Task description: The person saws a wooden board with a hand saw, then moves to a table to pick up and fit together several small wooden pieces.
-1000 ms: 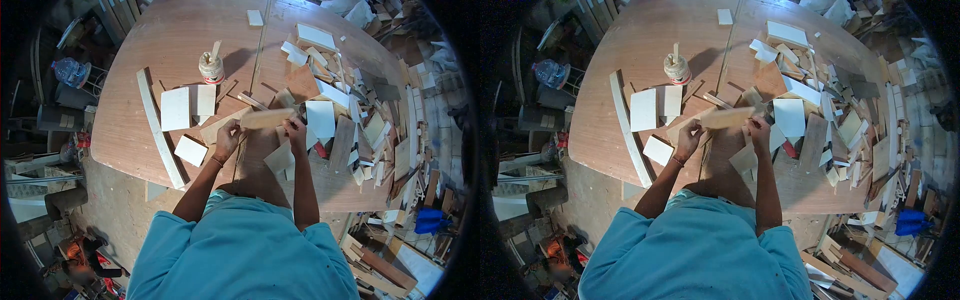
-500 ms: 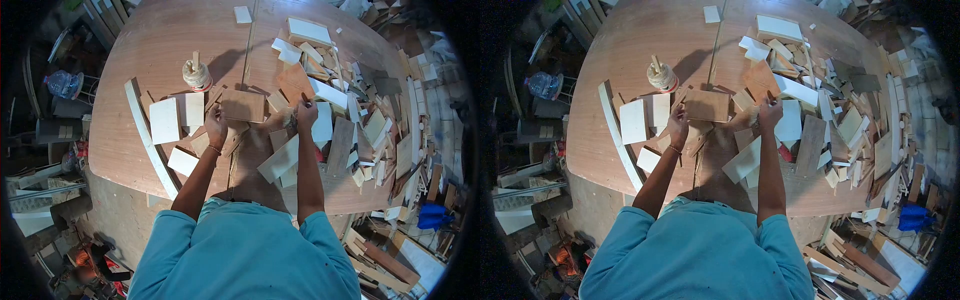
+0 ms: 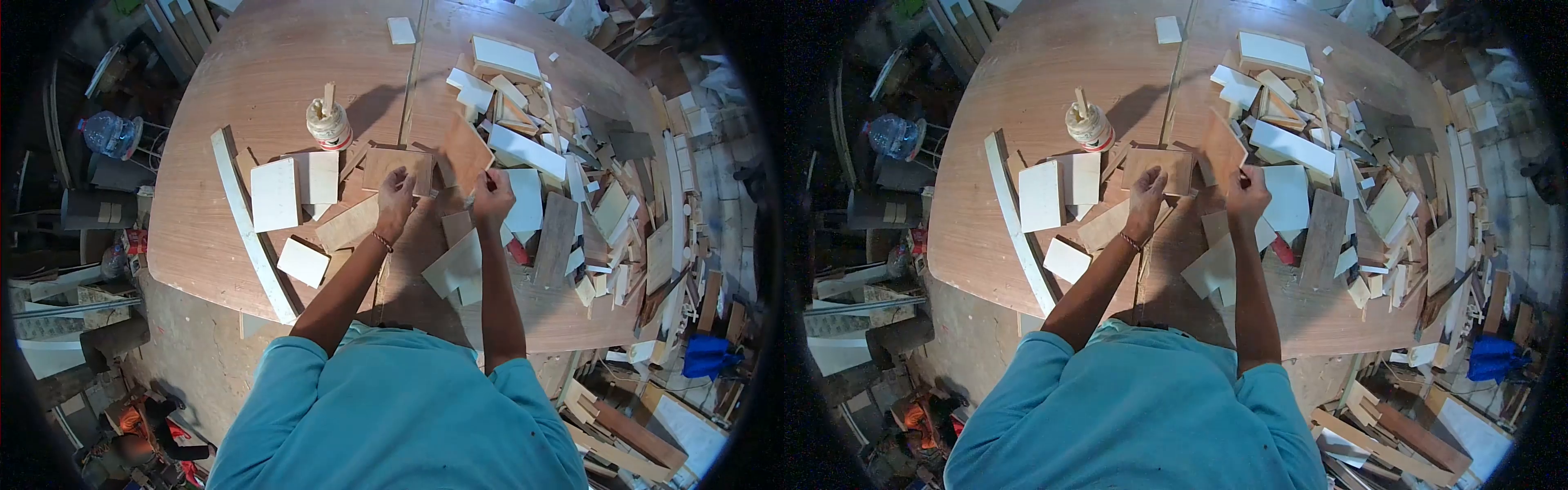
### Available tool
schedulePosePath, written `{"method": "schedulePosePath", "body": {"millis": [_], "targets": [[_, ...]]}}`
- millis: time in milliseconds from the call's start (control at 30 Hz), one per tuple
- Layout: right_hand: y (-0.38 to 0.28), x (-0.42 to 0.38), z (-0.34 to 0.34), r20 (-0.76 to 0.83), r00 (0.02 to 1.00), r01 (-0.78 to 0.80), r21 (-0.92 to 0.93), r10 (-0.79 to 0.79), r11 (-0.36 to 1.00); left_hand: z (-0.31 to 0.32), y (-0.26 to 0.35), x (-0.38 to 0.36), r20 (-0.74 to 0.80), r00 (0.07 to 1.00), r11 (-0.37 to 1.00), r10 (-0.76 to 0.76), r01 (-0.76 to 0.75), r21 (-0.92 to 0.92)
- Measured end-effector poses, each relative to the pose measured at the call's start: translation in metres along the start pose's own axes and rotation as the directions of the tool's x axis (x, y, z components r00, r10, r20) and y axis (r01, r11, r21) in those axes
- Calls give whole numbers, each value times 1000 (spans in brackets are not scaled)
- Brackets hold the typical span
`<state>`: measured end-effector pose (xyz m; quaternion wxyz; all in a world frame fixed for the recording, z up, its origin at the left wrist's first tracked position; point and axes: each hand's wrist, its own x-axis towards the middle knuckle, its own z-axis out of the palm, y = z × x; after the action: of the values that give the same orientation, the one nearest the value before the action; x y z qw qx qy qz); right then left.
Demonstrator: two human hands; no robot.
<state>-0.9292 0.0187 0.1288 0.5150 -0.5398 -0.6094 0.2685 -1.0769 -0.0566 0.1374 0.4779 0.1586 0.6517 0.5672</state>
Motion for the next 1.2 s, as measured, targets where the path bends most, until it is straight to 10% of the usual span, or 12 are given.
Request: {"method": "schedulePosePath", "body": {"millis": [133,467,800,1133,1200], "targets": [[5,-14,-23,143,984,-132,189,105,973,-17,-29,20,-8,953,933,302,-294,206],[-27,-12,-42,501,827,-438,290,255,851,-65,-16,-35,364,931,999,-17,30,-32],[-15,-60,-31,563,750,-569,282,347,772,-88,-30,-64,296,936,981,189,-165,-106],[19,-98,-28,676,629,-468,-65,384,881,-107,-107,-89,133,991,995,-4,-10,100],[19,-92,-21,681,590,-627,49,433,777,-114,-112,-85,-5,969,938,246,-237,252]]}}
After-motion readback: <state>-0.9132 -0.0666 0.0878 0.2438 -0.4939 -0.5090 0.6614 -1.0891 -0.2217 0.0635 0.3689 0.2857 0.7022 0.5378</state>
